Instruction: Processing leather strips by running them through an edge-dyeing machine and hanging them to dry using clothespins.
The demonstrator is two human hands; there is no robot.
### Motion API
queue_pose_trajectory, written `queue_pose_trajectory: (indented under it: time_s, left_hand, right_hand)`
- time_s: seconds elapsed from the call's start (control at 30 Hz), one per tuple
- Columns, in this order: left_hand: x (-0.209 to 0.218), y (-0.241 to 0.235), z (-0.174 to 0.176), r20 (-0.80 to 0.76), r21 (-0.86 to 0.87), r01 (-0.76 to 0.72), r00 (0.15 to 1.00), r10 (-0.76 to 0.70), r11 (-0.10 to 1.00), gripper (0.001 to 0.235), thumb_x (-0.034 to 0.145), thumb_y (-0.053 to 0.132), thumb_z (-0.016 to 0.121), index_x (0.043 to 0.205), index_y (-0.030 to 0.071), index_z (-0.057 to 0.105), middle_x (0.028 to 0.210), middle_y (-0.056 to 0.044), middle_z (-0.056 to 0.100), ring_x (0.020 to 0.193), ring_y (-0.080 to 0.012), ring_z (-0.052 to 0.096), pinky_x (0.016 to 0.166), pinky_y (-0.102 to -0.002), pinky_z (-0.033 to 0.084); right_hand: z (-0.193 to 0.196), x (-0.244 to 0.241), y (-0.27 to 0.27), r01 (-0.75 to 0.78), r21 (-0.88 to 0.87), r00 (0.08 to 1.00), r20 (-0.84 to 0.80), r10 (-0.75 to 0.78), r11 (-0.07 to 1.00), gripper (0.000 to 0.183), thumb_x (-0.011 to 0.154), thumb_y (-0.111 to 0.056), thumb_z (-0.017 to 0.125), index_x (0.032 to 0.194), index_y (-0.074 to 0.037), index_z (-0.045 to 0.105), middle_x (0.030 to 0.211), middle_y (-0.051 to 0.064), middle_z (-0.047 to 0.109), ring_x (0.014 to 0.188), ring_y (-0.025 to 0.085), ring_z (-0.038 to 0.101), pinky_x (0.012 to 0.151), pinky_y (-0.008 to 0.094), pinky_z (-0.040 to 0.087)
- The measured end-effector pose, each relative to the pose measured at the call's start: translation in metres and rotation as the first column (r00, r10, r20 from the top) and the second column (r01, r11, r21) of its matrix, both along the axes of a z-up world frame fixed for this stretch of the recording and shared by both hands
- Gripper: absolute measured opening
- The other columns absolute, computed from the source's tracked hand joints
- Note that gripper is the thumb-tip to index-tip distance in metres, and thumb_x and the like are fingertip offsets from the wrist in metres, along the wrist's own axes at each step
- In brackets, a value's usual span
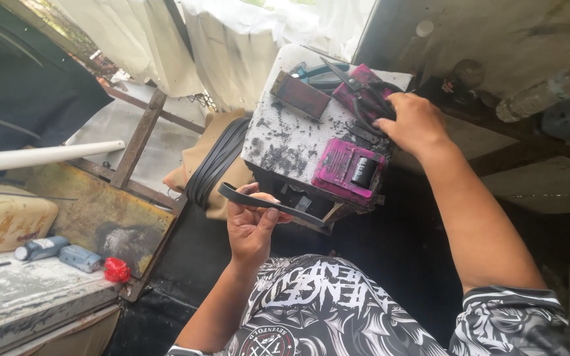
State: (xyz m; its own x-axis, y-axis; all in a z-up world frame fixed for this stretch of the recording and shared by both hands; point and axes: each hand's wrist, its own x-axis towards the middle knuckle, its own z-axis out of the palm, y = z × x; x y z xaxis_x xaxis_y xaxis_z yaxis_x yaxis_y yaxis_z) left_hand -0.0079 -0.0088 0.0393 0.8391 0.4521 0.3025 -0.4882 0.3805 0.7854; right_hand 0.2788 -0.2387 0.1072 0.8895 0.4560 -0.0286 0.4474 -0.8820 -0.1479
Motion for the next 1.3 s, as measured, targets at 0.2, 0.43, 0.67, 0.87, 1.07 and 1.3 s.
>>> queue_pose_trajectory:
  time_s: [0.2,0.43,0.67,0.87,1.07,1.3]
  left_hand:
    - [-0.003,0.004,-0.003,0.015,0.044,-0.027,1.000,0.027,0.999,0.051,0.096,-0.001,0.061,0.139,0.008,0.037,0.102,-0.016,0.067,0.087,-0.0252,0.077,0.080,-0.037,0.069]
    - [-0.011,0.003,0.002,0.030,0.059,-0.039,0.999,0.037,0.997,0.047,0.100,-0.001,0.067,0.140,0.010,0.043,0.105,-0.015,0.063,0.082,-0.0259,0.070,0.078,-0.039,0.068]
    - [-0.006,-0.001,0.011,0.118,0.094,0.013,0.993,-0.024,0.996,0.047,0.101,-0.003,0.066,0.140,0.009,0.043,0.105,-0.018,0.063,0.087,-0.0274,0.069,0.080,-0.041,0.068]
    - [0.000,-0.008,0.008,0.148,0.125,0.023,0.988,-0.042,0.992,0.049,0.101,-0.004,0.065,0.142,0.009,0.042,0.104,-0.017,0.062,0.090,-0.0267,0.068,0.078,-0.040,0.067]
    - [0.007,-0.005,0.000,0.173,0.115,0.010,0.985,-0.029,0.993,0.054,0.093,-0.005,0.064,0.139,0.004,0.038,0.093,-0.021,0.065,0.083,-0.0310,0.077,0.075,-0.040,0.069]
    - [0.007,0.000,-0.005,0.162,0.108,0.011,0.986,-0.029,0.994,0.055,0.094,-0.004,0.063,0.141,0.006,0.037,0.096,-0.019,0.065,0.083,-0.0287,0.078,0.075,-0.038,0.069]
  right_hand:
    - [-0.013,0.008,-0.006,0.006,-0.031,0.995,0.096,-0.003,0.999,0.043,0.089,-0.041,0.075,0.125,-0.016,0.075,0.111,0.007,0.076,0.100,0.032,0.074,0.082,0.050,0.056]
    - [0.043,-0.073,-0.013,0.034,-0.059,0.997,0.066,-0.030,0.998,0.045,0.097,-0.055,0.063,0.088,-0.011,0.067,0.083,0.017,0.073,0.077,0.047,0.068,0.074,0.056,0.053]
    - [0.062,-0.167,-0.033,-0.526,0.028,0.770,0.439,0.462,0.850,0.035,0.096,-0.025,0.065,0.066,-0.016,0.050,0.062,0.005,0.049,0.058,0.027,0.052,0.059,0.041,0.042]
    - [0.054,-0.185,-0.036,-0.524,0.056,0.753,0.497,0.431,0.850,0.041,0.092,-0.025,0.059,0.057,-0.014,0.039,0.051,0.003,0.037,0.046,0.023,0.036,0.048,0.038,0.029]
    - [0.039,-0.172,-0.042,-0.455,0.076,0.816,0.434,0.381,0.887,0.037,0.079,-0.038,0.076,0.056,-0.019,0.055,0.044,-0.006,0.044,0.042,0.016,0.050,0.048,0.030,0.042]
    - [0.036,-0.084,-0.030,-0.093,0.218,0.945,0.325,0.017,0.972,0.046,0.081,-0.040,0.087,0.111,-0.006,0.076,0.084,0.015,0.075,0.083,0.035,0.074,0.074,0.046,0.057]
